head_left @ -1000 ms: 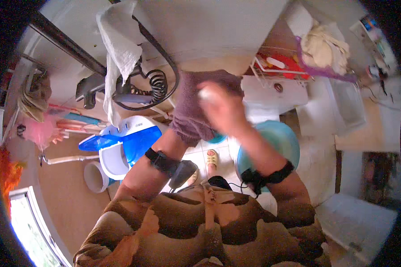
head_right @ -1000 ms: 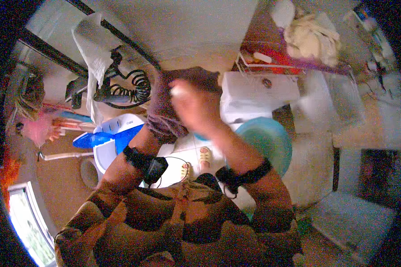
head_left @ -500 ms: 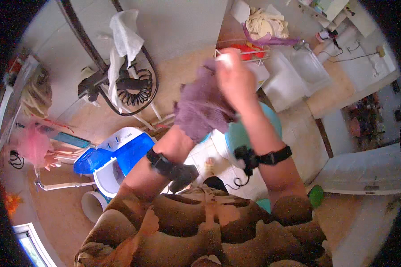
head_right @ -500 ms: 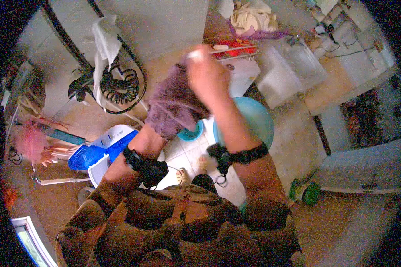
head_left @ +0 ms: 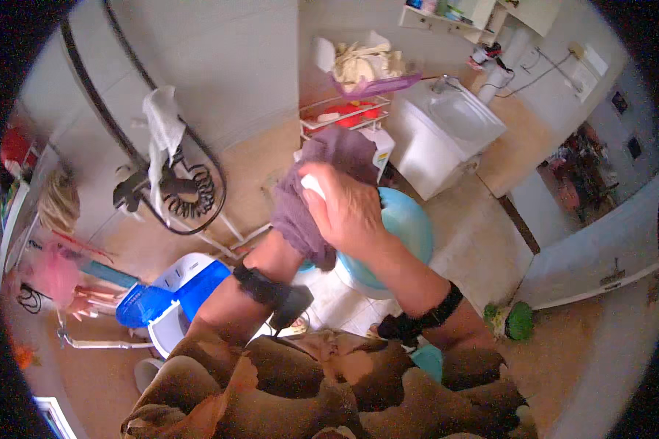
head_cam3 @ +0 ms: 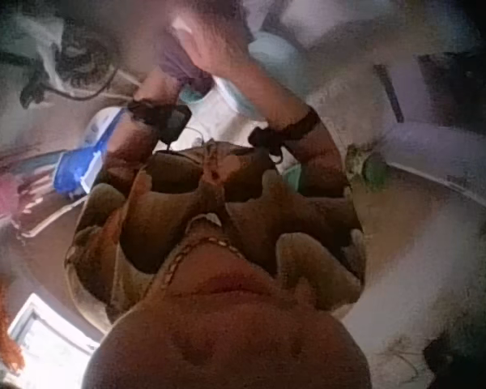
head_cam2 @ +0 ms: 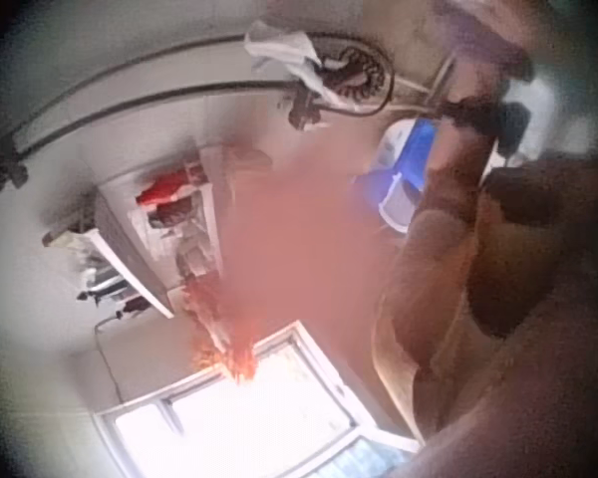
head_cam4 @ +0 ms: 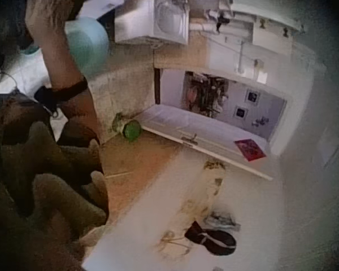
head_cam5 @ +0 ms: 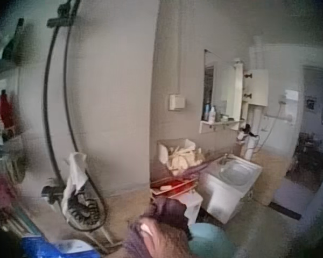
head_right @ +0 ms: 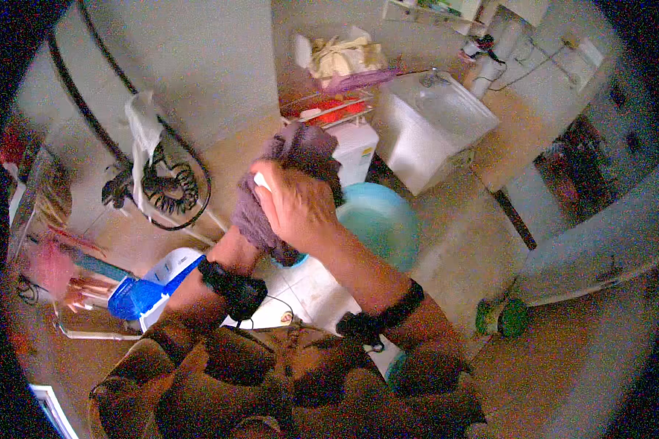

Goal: Washing and wringing out a purple cloth in a basin of soapy water.

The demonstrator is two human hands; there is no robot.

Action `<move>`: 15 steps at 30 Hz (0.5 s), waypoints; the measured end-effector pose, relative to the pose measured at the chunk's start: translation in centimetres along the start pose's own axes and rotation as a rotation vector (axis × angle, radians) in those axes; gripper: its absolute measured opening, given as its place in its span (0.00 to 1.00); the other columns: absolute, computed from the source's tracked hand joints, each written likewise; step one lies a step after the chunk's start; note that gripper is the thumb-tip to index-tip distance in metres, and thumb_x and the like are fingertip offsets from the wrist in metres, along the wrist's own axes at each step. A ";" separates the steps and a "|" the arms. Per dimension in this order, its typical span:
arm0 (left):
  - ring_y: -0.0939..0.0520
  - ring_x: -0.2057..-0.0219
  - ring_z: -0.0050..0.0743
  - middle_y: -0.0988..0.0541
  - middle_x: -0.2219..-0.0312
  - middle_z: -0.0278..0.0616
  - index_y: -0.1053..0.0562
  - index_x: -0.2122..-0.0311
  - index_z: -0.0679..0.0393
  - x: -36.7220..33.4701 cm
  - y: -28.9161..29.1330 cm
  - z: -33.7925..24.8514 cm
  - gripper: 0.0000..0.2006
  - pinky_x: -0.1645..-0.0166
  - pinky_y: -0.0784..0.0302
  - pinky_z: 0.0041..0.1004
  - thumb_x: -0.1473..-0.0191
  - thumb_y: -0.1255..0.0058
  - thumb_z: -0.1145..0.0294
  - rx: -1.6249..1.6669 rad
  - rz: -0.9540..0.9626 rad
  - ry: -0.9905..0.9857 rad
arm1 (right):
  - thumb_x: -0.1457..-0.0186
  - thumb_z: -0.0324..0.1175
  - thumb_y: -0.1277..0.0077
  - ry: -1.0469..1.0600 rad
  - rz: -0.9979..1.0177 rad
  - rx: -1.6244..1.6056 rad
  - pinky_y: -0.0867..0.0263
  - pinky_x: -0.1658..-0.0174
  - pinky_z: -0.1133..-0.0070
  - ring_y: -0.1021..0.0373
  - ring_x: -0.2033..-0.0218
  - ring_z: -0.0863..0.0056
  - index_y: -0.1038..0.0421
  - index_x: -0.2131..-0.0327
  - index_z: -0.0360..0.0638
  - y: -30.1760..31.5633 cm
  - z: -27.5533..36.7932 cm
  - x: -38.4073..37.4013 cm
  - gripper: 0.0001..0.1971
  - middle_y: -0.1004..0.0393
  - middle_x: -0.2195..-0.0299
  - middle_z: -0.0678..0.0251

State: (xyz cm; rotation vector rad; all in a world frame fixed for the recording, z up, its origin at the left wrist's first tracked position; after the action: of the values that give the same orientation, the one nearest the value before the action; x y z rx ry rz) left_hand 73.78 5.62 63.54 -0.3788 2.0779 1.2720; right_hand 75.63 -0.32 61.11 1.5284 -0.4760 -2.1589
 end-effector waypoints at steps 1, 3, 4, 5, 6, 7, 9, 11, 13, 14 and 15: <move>0.30 0.63 0.43 0.28 0.69 0.45 0.30 0.65 0.55 -0.8 -0.9 -1.4 0.16 0.57 0.36 0.32 0.64 0.48 0.66 0.001 0.016 -0.008 | 0.49 0.33 0.54 -0.011 -0.015 0.015 0.37 0.73 0.63 0.30 0.76 0.54 0.38 0.60 0.46 1.8 -1.1 -0.5 0.12 0.29 0.76 0.53; 0.30 0.64 0.44 0.27 0.70 0.45 0.30 0.67 0.55 -2.5 -2.3 -4.6 0.15 0.58 0.36 0.32 0.66 0.47 0.66 -0.013 0.033 -0.016 | 0.48 0.33 0.55 -0.440 -0.098 0.226 0.37 0.73 0.62 0.31 0.75 0.52 0.38 0.61 0.47 6.9 -5.4 -1.4 0.10 0.29 0.77 0.52; 0.30 0.65 0.44 0.27 0.71 0.46 0.29 0.68 0.55 -3.3 -3.1 -5.4 0.15 0.58 0.36 0.32 0.67 0.47 0.66 -0.022 0.030 -0.040 | 0.47 0.32 0.56 -0.529 -0.143 0.364 0.37 0.72 0.61 0.31 0.75 0.49 0.38 0.61 0.49 9.4 -7.2 -0.8 0.10 0.29 0.76 0.51; 0.29 0.66 0.45 0.27 0.72 0.46 0.29 0.68 0.54 -4.1 -4.1 -6.1 0.15 0.59 0.36 0.32 0.68 0.46 0.66 -0.043 0.029 -0.063 | 0.48 0.33 0.55 -0.488 -0.167 0.370 0.36 0.71 0.61 0.31 0.73 0.49 0.39 0.59 0.50 11.1 -7.9 0.4 0.12 0.28 0.75 0.51; 0.30 0.65 0.42 0.27 0.71 0.44 0.30 0.66 0.53 -4.6 -5.3 -6.3 0.15 0.58 0.36 0.31 0.64 0.47 0.64 -0.038 0.025 -0.114 | 0.49 0.33 0.54 -0.521 -0.068 0.316 0.35 0.70 0.62 0.31 0.72 0.49 0.38 0.59 0.49 11.2 -7.5 2.8 0.13 0.28 0.74 0.52; 0.30 0.64 0.40 0.28 0.71 0.42 0.31 0.64 0.52 -5.2 -6.6 -6.2 0.15 0.57 0.37 0.30 0.61 0.48 0.63 -0.030 0.015 -0.160 | 0.50 0.33 0.54 -0.550 0.029 0.264 0.35 0.69 0.64 0.31 0.71 0.50 0.38 0.58 0.48 10.8 -6.0 4.4 0.13 0.28 0.72 0.52; 0.29 0.64 0.38 0.27 0.70 0.41 0.31 0.62 0.52 -6.6 -9.1 -7.7 0.16 0.57 0.36 0.30 0.57 0.50 0.60 0.026 0.009 -0.186 | 0.52 0.32 0.52 -0.120 -0.087 0.151 0.34 0.69 0.67 0.30 0.72 0.54 0.35 0.59 0.46 12.3 -4.4 4.7 0.14 0.29 0.72 0.52; 0.28 0.65 0.41 0.27 0.70 0.42 0.31 0.61 0.53 -7.5 -11.0 -11.3 0.17 0.58 0.35 0.31 0.56 0.52 0.58 0.107 0.021 -0.123 | 0.50 0.37 0.54 -0.173 -0.074 0.267 0.36 0.73 0.62 0.30 0.78 0.56 0.37 0.60 0.46 15.8 -7.6 3.7 0.14 0.28 0.78 0.54; 0.26 0.67 0.43 0.26 0.71 0.43 0.32 0.60 0.54 -8.6 -12.8 -14.7 0.18 0.58 0.33 0.32 0.55 0.53 0.56 0.174 0.023 -0.055 | 0.48 0.35 0.56 -0.557 -0.089 0.417 0.35 0.71 0.64 0.30 0.73 0.53 0.36 0.60 0.47 21.9 -10.9 3.8 0.11 0.28 0.74 0.55; 0.28 0.59 0.46 0.25 0.65 0.44 0.35 0.53 0.59 -9.3 -14.4 -15.7 0.21 0.51 0.35 0.34 0.53 0.53 0.62 0.165 0.118 -0.201 | 0.48 0.35 0.56 -0.546 -0.133 0.399 0.36 0.71 0.62 0.30 0.74 0.53 0.36 0.60 0.47 23.4 -12.7 5.8 0.11 0.28 0.76 0.54; 0.28 0.59 0.46 0.25 0.65 0.44 0.35 0.53 0.59 -9.4 -16.1 -15.7 0.21 0.51 0.35 0.34 0.53 0.53 0.62 0.167 0.112 -0.200 | 0.49 0.36 0.56 -0.535 -0.178 0.382 0.36 0.71 0.60 0.30 0.76 0.52 0.37 0.61 0.47 24.4 -14.0 7.9 0.11 0.28 0.78 0.53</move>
State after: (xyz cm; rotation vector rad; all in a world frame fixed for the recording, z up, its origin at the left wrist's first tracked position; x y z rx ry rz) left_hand 83.58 -16.66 63.71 -0.0581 2.0374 1.1389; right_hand 90.54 -25.42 62.96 1.1793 -1.0081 -2.7433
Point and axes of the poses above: each hand's wrist, its own x-axis away from the middle knuckle, its own y-axis out of the back of the hand, z = x × y, the point moved 3 cm from there along -x, towards the middle knuckle
